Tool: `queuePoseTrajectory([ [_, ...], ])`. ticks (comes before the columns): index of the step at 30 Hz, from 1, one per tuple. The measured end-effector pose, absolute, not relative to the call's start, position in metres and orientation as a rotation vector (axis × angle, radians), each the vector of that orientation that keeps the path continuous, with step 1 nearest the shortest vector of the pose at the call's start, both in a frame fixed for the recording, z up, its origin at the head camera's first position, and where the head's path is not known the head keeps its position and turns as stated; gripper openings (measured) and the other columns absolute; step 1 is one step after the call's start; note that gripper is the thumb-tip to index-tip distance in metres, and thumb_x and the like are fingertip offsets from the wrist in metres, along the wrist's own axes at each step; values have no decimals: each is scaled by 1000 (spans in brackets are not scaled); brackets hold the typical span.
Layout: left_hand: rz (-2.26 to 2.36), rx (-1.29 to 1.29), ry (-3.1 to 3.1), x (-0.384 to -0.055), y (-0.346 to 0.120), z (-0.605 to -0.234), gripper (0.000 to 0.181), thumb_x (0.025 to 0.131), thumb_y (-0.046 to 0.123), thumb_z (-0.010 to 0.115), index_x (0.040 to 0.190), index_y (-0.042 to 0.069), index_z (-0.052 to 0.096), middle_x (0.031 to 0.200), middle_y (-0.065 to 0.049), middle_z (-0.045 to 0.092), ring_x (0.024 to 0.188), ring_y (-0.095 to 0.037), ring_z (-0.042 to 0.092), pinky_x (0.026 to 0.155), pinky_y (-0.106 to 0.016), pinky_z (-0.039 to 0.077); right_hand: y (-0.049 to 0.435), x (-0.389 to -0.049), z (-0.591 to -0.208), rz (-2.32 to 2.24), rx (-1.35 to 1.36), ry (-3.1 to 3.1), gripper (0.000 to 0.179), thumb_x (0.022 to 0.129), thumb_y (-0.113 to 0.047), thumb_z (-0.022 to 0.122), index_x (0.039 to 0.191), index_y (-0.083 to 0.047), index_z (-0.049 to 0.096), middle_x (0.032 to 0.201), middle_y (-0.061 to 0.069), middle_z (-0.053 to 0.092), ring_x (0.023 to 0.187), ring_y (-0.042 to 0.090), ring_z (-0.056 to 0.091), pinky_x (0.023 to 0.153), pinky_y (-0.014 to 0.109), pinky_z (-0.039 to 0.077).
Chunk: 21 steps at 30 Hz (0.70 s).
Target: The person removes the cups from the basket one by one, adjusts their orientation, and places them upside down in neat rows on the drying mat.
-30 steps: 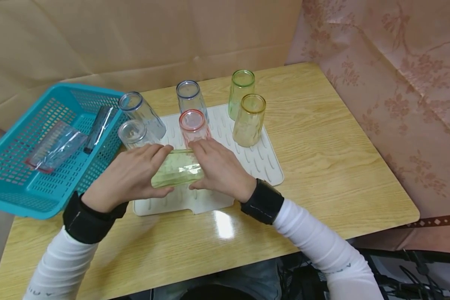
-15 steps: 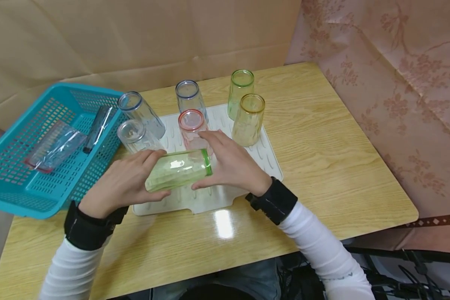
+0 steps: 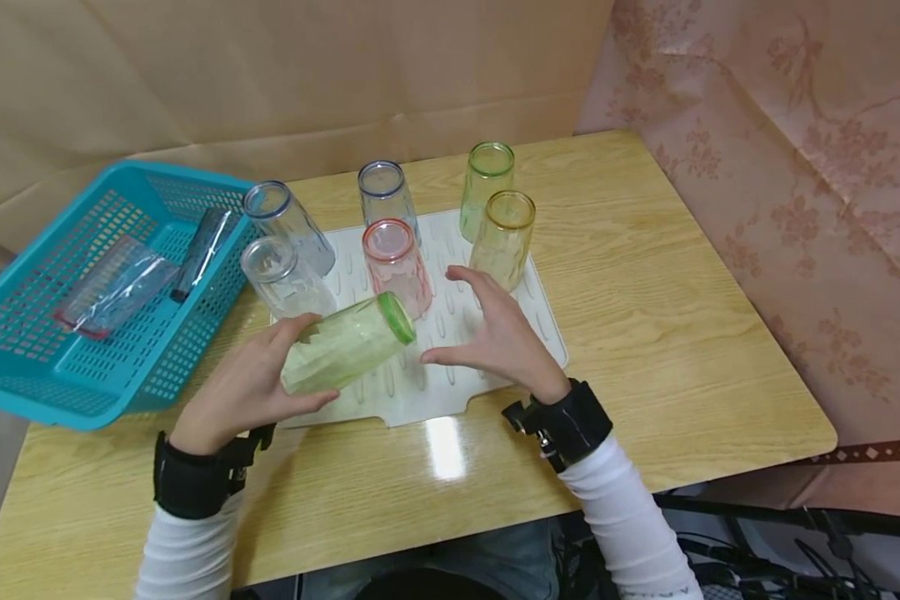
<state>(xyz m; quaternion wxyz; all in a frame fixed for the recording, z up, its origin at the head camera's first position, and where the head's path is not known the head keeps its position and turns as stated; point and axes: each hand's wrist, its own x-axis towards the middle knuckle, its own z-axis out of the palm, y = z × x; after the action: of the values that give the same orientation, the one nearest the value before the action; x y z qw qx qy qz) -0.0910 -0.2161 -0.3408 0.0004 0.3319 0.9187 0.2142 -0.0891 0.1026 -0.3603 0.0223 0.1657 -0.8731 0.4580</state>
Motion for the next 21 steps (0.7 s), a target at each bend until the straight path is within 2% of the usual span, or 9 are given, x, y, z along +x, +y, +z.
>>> queuePoseTrajectory([
  [6,853,1052,2870,-88,-209,-353,90,68,48,83,133,0,44,119,-17,59,95,-26,59,73,-44,54,101,-85,-376,1728,566,-2575,102,69,-59,79,147,-8,37,144,7,45,138,20,31,111,49,23],
  [11,1017,1064,2807,-85,-195,-366,91,67,42,86,135,1,42,117,-15,58,96,-23,56,77,-42,53,95,-81,-384,2040,550,-2432,104,69,-60,77,147,-5,35,145,12,43,140,19,28,114,43,15],
  [17,1127,1095,2810,-83,-182,-376,90,67,41,85,134,1,42,115,-14,57,96,-23,56,78,-41,51,85,-77,-390,2220,516,-2295,109,66,-61,78,146,-2,35,149,13,37,140,22,28,114,46,15],
  [21,1193,1097,2821,-80,-176,-381,91,67,41,85,135,-1,41,117,-14,57,98,-23,57,80,-42,52,76,-74,-392,2291,493,-2215,109,64,-61,79,146,-5,36,145,12,42,137,24,33,112,50,17],
])
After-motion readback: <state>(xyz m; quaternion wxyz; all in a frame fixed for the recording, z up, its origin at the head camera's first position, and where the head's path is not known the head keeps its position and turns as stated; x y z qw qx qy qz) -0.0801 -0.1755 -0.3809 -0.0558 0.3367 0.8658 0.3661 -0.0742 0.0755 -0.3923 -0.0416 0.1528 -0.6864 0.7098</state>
